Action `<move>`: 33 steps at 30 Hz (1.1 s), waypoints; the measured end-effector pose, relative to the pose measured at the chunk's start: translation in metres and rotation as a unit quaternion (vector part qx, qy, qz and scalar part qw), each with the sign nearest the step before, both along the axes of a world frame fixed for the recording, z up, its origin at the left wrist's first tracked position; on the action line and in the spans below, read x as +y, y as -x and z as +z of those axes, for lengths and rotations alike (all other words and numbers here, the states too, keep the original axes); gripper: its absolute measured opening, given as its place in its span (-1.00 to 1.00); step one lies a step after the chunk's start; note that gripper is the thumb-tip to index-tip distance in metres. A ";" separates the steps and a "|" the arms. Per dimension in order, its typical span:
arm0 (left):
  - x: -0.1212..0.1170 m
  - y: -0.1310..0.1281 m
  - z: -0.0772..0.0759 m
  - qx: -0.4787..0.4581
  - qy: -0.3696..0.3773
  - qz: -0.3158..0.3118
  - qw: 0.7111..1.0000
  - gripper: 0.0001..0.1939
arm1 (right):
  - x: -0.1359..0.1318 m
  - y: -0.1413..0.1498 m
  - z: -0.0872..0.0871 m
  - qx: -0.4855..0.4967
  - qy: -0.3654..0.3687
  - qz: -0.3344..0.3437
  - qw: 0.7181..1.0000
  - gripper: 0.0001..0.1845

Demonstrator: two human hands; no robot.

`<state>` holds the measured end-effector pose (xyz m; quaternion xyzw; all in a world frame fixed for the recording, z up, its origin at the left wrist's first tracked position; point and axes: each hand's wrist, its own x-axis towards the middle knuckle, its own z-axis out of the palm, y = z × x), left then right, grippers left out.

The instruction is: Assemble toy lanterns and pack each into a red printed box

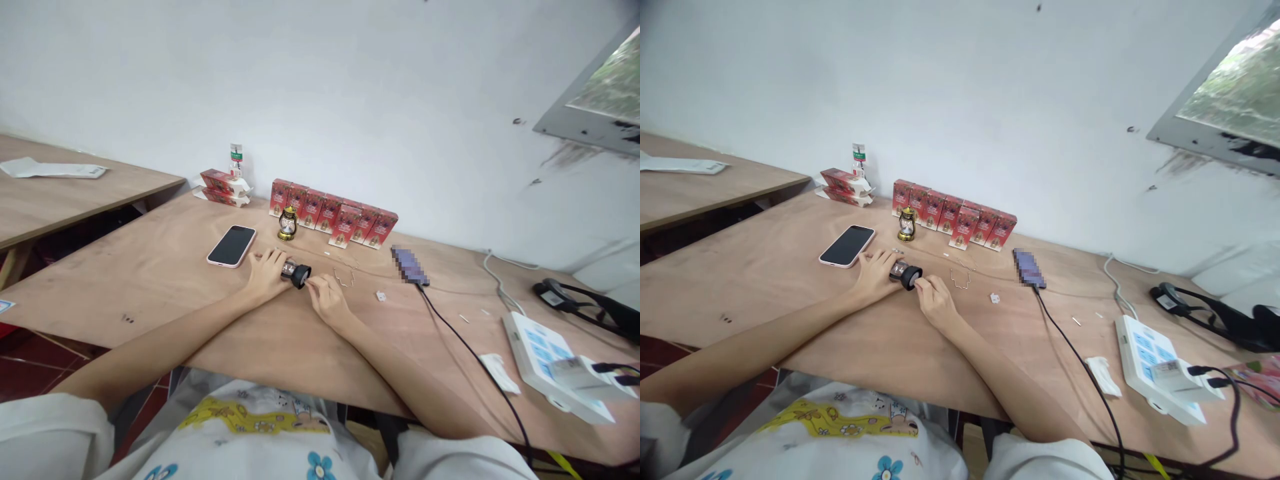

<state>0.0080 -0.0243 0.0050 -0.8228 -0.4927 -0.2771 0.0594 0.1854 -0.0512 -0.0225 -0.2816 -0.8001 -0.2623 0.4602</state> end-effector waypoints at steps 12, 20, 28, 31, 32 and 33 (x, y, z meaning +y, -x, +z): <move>-0.003 -0.001 -0.002 0.031 -0.028 -0.003 0.999 -0.57 | 0.001 -0.005 -0.002 -0.024 0.002 0.025 0.999 -0.83; -0.001 -0.001 0.000 0.001 0.005 0.006 1.000 -0.57 | 0.005 -0.007 0.000 0.074 0.063 0.063 0.993 -0.80; -0.001 -0.001 0.002 -0.008 0.015 0.008 1.000 -0.55 | 0.008 -0.012 0.002 0.105 0.141 0.078 0.981 -0.83; -0.001 -0.001 0.002 -0.004 0.011 0.008 1.000 -0.54 | 0.008 -0.012 0.002 0.111 0.151 0.083 0.979 -0.82; -0.001 -0.001 0.002 -0.002 0.008 0.008 1.000 -0.54 | 0.008 -0.012 0.002 0.111 0.151 0.084 0.979 -0.82; -0.001 -0.001 0.002 -0.001 0.005 0.007 1.000 -0.54 | 0.009 -0.012 0.001 0.108 0.152 0.085 0.979 -0.82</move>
